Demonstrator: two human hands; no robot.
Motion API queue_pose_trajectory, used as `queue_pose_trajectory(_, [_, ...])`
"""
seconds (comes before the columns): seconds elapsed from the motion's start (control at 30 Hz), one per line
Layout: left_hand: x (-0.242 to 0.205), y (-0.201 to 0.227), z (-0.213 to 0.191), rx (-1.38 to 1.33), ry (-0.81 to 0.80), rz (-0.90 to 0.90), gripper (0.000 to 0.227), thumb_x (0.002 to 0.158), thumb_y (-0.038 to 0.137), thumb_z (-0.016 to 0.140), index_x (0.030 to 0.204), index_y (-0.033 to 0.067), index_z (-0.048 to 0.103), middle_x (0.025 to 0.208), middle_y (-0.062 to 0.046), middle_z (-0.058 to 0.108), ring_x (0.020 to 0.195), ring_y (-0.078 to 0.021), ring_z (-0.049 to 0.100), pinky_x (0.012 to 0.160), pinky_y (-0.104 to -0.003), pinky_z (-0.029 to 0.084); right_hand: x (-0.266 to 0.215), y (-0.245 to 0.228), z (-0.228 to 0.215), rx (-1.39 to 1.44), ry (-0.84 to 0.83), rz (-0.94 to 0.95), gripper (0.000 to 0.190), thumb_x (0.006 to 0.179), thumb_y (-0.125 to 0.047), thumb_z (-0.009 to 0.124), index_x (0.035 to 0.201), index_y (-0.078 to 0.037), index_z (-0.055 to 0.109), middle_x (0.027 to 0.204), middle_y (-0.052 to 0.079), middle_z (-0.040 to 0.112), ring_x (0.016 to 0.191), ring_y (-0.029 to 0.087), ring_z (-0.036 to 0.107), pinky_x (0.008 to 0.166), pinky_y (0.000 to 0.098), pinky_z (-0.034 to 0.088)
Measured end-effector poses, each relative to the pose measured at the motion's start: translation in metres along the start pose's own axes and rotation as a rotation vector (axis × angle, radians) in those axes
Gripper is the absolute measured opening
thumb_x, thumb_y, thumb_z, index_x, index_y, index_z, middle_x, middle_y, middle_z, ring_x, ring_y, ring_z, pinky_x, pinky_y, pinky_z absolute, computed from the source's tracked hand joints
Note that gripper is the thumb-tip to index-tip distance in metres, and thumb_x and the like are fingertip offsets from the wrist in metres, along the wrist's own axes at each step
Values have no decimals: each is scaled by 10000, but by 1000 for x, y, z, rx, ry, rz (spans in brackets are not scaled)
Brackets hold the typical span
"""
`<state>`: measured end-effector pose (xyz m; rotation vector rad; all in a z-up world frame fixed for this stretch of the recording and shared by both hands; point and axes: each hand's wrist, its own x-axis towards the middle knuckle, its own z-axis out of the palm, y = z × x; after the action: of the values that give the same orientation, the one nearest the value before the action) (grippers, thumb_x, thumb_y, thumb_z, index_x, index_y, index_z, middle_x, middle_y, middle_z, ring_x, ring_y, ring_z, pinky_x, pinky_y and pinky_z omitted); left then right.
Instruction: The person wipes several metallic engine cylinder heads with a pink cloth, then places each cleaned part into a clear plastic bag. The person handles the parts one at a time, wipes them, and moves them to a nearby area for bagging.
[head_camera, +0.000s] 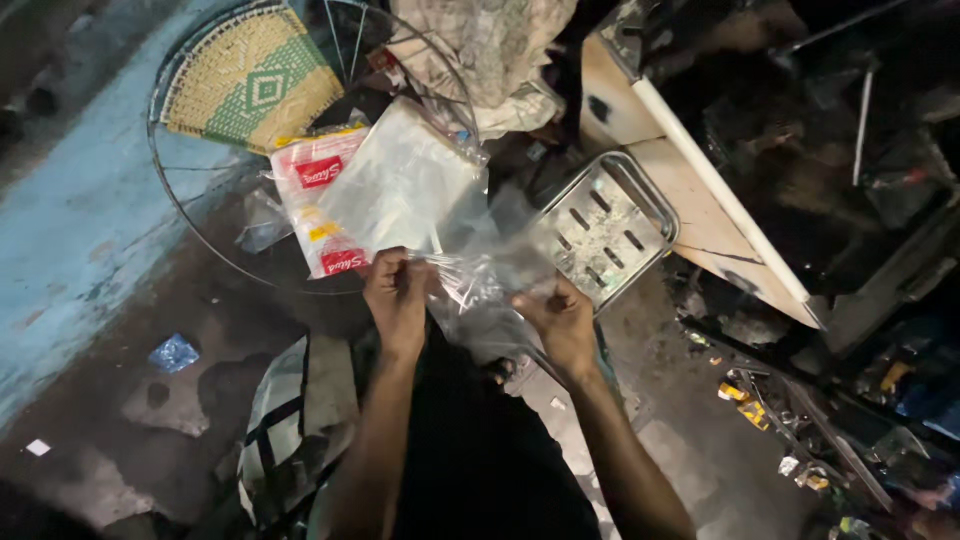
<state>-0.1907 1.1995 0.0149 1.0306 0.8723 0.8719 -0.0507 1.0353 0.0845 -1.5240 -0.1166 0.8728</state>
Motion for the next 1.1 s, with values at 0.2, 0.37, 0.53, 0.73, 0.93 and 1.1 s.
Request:
queue_pose_trajectory(0.2, [-8,7,-14,25,263,154,20,1117,82,587,1111,93,571,864,27,593,666,-28,550,559,-184,482,-19,-6,-44,90,106,-297,83,1008,-119,678,989,-52,633,1069,67,684,1044,190,694,992,398,605])
queue_pose_trajectory(0.37, [-84,-18,26,135,-504,-47,392,919,-135,597,1286,0,620,1160,-79,687,1051,-178,659,893,-293,539,-30,70,-40,-148,-70,264,234,1020,-135,603,1238,-63,648,1078,108,685,895,212,629,685,361,538])
queue_pose_trajectory(0.53, [-62,-71,-21,-39,-1017,-598,519,921,-10,597,1418,82,480,1329,-18,587,1172,-152,609,964,-324,542,-17,132,-59,172,342,16,369,1008,-213,581,1334,-49,638,1172,101,714,908,133,640,738,249,525])
queue_pose_trajectory(0.73, [78,-198,-91,958,-377,-306,288,1047,431,639,1144,173,724,969,-135,777,903,-314,751,769,-412,570,-63,168,-102,-795,446,-7,370,1047,-255,665,1186,73,564,944,174,627,834,252,576,732,422,494])
queue_pose_trajectory(0.93, [192,-306,-101,1411,-350,-51,138,972,286,655,968,175,737,911,-122,689,874,-354,677,746,-505,549,-118,222,-111,-1596,231,-21,227,929,-184,620,1087,-23,640,975,159,673,878,347,647,817,460,542])
queue_pose_trajectory(1.1, [234,-359,-84,1465,-198,87,386,957,289,656,1338,226,666,912,-88,665,874,-320,672,705,-489,566,-116,249,-134,-1464,304,-96,223,874,-188,652,1025,-24,639,903,147,668,806,325,639,767,450,542])
